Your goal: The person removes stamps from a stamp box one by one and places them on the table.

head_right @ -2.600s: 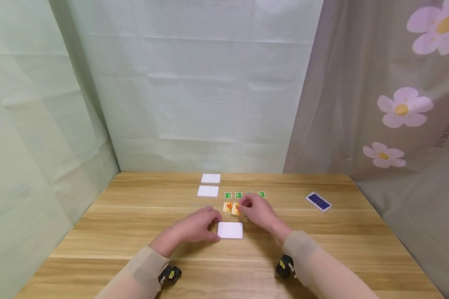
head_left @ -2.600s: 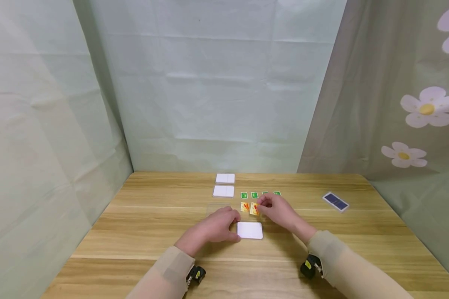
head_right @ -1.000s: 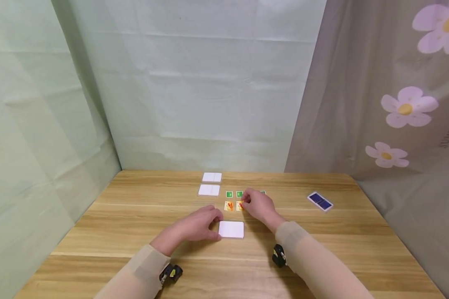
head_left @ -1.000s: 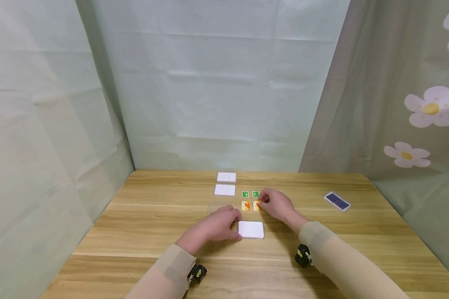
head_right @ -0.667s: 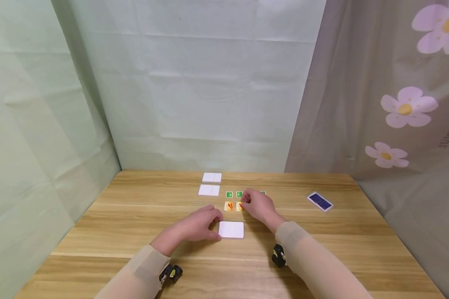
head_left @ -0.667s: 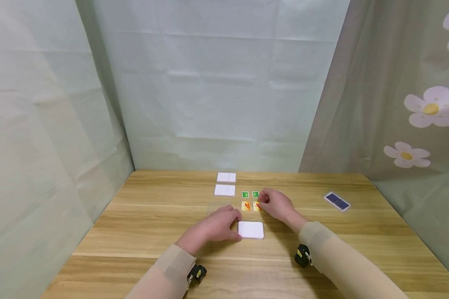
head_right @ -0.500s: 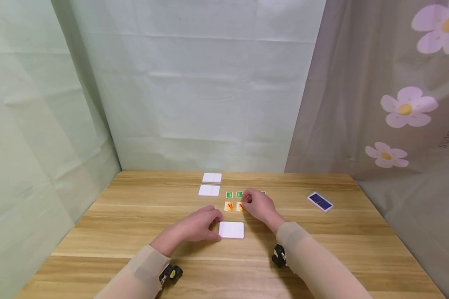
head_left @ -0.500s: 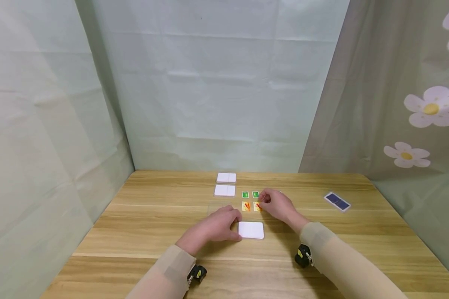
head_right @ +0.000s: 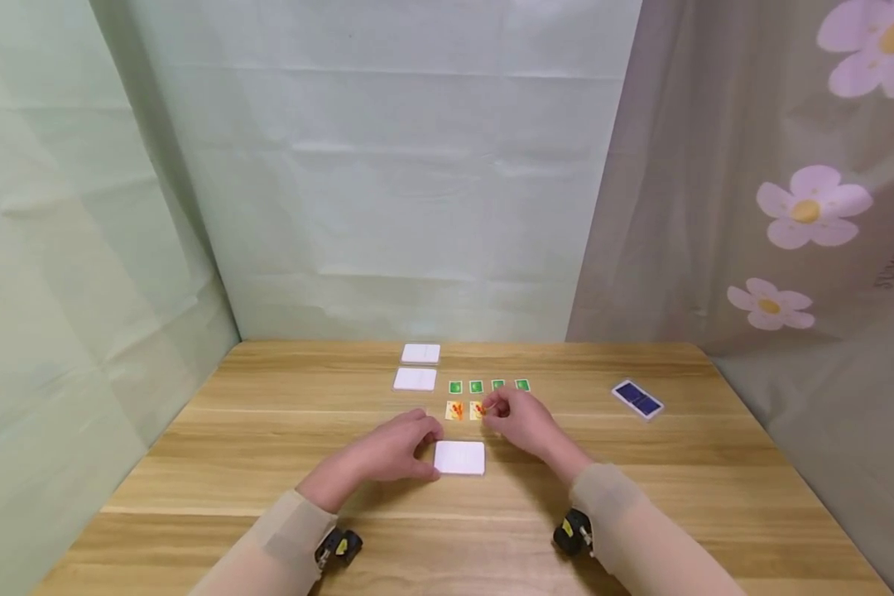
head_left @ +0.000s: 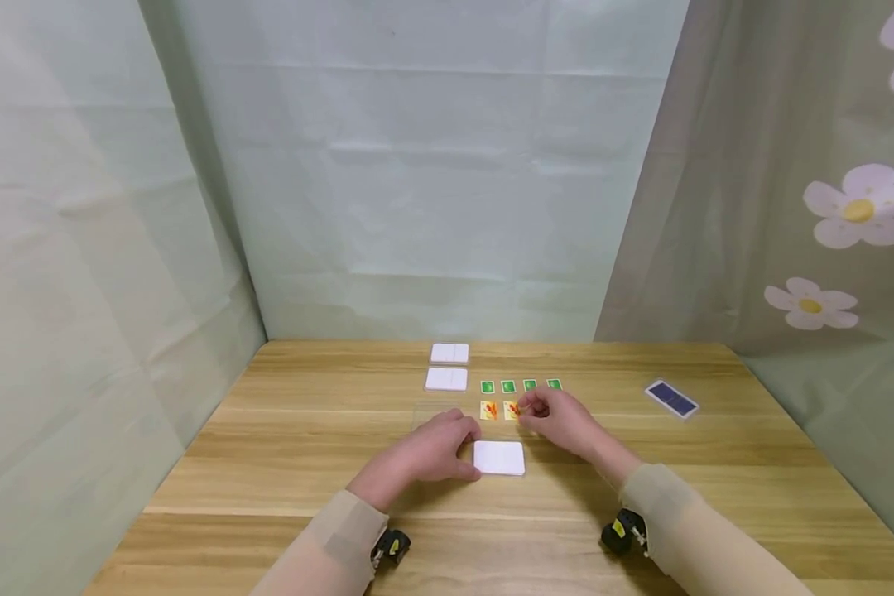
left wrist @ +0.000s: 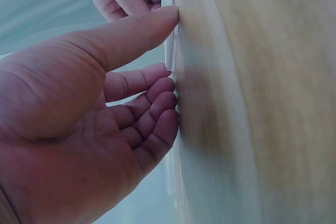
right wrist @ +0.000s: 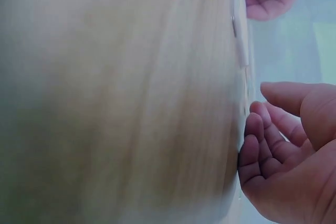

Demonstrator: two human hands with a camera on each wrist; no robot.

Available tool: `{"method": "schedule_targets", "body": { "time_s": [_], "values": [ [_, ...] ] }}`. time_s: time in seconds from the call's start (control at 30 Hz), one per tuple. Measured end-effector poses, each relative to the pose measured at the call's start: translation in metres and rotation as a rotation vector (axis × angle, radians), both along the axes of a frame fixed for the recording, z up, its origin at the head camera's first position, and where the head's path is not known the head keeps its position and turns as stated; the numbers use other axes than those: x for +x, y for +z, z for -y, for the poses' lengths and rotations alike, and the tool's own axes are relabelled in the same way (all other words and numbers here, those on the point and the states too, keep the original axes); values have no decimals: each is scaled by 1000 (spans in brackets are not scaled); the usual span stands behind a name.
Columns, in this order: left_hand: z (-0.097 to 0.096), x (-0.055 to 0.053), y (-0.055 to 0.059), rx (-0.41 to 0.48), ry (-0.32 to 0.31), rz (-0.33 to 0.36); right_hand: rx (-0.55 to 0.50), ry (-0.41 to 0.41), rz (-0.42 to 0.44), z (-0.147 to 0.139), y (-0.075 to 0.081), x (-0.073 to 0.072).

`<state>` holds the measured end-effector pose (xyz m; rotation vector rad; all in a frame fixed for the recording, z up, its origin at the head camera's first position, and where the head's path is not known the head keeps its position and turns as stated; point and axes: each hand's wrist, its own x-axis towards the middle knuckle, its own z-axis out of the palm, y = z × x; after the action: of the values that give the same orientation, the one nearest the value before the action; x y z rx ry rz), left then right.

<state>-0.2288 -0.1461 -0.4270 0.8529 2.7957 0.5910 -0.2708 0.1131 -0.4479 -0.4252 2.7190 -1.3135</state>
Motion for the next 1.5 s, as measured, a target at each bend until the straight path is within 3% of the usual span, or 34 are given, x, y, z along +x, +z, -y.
{"method": "schedule_targets", "body": {
  "time_s": [0.27, 0.5, 0.77, 1.03, 1.5],
  "values": [
    [3, 1, 1, -2, 2, 4, -16, 177, 11, -6, 3, 17],
    [6, 2, 2, 2, -1, 3, -19, 262, 35, -9, 3, 29],
    [10, 2, 0, 11, 28, 27, 13, 294, 49, -6, 5, 36],
    [20, 2, -1, 17, 4, 15, -3, 311, 46, 0, 5, 39],
    [35, 0, 0, -5, -25, -20, 59, 318, -3, 19, 2, 38]
  ]
}}
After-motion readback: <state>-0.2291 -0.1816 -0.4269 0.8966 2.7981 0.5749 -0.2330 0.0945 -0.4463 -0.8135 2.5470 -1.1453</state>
